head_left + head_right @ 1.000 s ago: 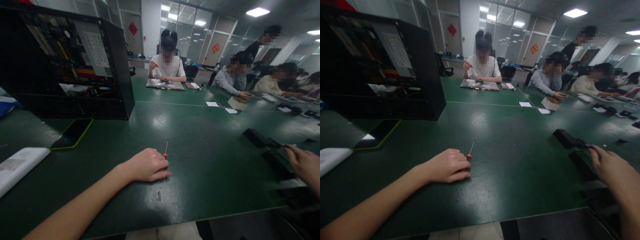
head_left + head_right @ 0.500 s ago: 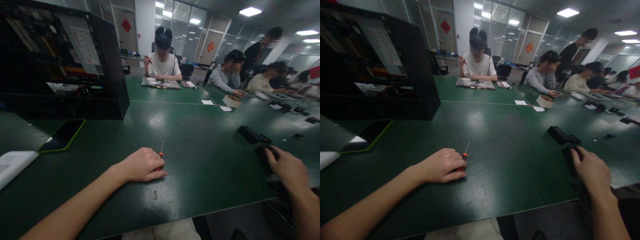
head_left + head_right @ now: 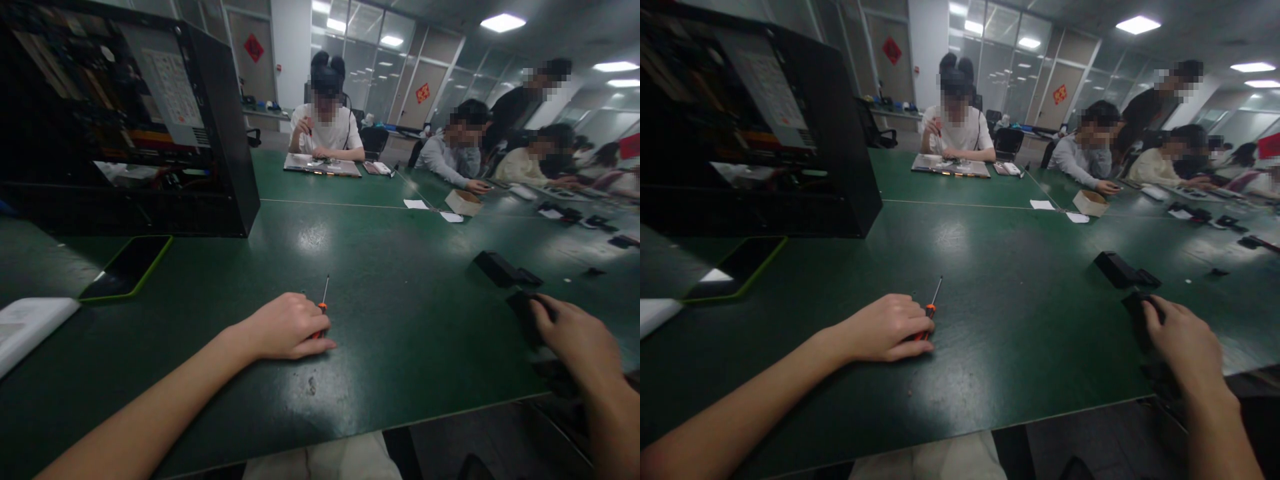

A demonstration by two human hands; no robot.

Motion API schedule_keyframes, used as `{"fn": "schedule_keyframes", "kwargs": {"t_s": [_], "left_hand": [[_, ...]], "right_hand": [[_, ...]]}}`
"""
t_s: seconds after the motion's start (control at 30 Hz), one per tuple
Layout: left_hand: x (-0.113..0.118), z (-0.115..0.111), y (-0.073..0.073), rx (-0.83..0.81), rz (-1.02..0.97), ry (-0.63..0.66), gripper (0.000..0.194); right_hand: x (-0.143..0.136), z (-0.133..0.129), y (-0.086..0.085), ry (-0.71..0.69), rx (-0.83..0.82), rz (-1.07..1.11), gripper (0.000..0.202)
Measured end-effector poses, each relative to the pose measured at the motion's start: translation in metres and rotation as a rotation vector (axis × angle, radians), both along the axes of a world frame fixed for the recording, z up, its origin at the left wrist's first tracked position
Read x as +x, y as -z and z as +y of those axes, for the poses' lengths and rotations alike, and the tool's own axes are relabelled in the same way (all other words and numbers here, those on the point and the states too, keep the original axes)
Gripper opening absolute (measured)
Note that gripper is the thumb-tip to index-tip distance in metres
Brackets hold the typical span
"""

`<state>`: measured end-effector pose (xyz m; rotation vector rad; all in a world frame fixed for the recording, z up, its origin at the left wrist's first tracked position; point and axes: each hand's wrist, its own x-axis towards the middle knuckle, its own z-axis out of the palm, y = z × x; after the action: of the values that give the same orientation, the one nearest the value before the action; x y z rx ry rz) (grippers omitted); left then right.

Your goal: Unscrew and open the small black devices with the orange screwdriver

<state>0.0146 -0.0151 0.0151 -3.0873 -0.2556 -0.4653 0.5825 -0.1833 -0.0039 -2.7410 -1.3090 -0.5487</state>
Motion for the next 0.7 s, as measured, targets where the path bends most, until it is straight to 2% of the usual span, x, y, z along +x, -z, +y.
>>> {"fn": "schedule_keyframes", "kwargs": {"t_s": [0.2, 0.4, 0.53, 0.7], "left_hand": [[0.001, -0.001, -0.002, 0.007, 0.0, 0.005, 0.041], [0.001, -0.001, -0.003, 0.007, 0.006, -0.004, 0.043], [0.001, -0.001, -0.003, 0.003, 0.027, -0.018, 0.042], [0.001, -0.001, -0.003, 0.018, 0.011, 0.005, 0.04]], "right_hand": [[-0.002, 0.001, 0.009, -0.039, 0.044, -0.021, 0.08], [-0.003, 0.003, 0.013, -0.15, 0.128, -0.06, 0.083], [0.024, 0.013, 0.006, -0.235, 0.137, -0.022, 0.086], [0.057, 0.034, 0.002, -0.359, -0.025, 0.103, 0.058]]}}
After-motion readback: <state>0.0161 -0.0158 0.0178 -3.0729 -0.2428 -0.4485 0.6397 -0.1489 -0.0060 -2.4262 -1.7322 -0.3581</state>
